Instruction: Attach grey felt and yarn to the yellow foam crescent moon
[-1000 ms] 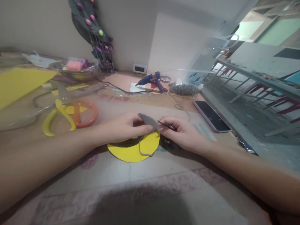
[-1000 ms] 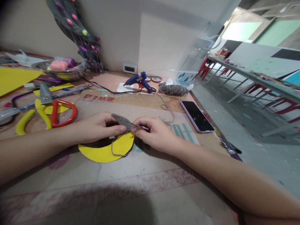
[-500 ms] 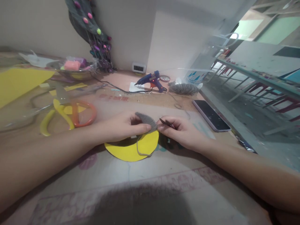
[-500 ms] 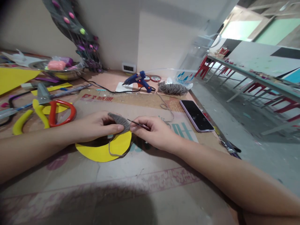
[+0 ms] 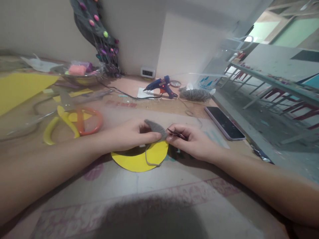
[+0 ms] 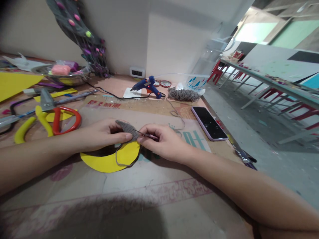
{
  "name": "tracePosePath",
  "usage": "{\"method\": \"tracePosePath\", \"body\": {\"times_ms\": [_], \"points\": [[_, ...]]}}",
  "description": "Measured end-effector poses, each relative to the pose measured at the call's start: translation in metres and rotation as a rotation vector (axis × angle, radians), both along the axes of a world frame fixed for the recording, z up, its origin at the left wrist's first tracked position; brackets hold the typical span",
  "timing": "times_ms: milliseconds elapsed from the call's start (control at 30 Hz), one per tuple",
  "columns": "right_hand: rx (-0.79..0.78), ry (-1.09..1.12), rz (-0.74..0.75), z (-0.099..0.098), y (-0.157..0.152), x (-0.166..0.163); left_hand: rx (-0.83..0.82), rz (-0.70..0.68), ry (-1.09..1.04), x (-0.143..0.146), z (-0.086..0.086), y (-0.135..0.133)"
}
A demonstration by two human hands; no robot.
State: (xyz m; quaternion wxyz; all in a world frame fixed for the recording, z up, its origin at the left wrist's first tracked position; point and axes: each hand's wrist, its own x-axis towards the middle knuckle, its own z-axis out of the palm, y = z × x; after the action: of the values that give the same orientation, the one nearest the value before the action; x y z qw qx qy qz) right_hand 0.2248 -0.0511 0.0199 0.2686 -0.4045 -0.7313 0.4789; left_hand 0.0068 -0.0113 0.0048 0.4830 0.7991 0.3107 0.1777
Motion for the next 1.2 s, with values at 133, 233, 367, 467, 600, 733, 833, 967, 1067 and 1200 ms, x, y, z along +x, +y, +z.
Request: {"method": "tracePosePath", "body": {"times_ms": [133,233,367,467,600,733,833,967,1067,1200], "points": [[0.310,-0.046,-0.037,0.001,0.005,0.011,-0.044,0.040,-0.040,-0.001,0.002,0.001],[0.615,-0.135,-0.112,-0.001,0.012,0.020,-0.045,0.032,-0.057,-0.001,0.002,0.001],[0.883,-0.306,-0.069,-0.001,0.014,0.023,-0.019,0.033,-0.043,-0.001,0.002,0.001],[1.013,-0.406,0.022,0.001,0.013,0.022,0.007,0.040,-0.031,0.000,0.003,0.000],[1.023,-0.396,0.022,0.000,0.015,0.023,0.025,0.043,-0.031,0.000,0.005,-0.001],[1.032,-0.367,-0.012,-0.002,0.019,0.025,0.000,0.036,-0.052,0.001,0.006,-0.001],[1.061,-0.403,0.018,-0.002,0.019,0.025,-0.001,0.033,-0.053,0.001,0.005,-0.001],[1.095,-0.428,0.040,-0.004,0.019,0.025,0.015,0.049,-0.038,0.000,0.004,-0.001],[1.104,-0.429,0.046,-0.004,0.019,0.025,0.017,0.054,-0.018,0.000,0.003,-0.001],[1.114,-0.445,0.062,-0.003,0.020,0.024,0.019,0.057,-0.002,0.000,0.004,-0.001]]}}
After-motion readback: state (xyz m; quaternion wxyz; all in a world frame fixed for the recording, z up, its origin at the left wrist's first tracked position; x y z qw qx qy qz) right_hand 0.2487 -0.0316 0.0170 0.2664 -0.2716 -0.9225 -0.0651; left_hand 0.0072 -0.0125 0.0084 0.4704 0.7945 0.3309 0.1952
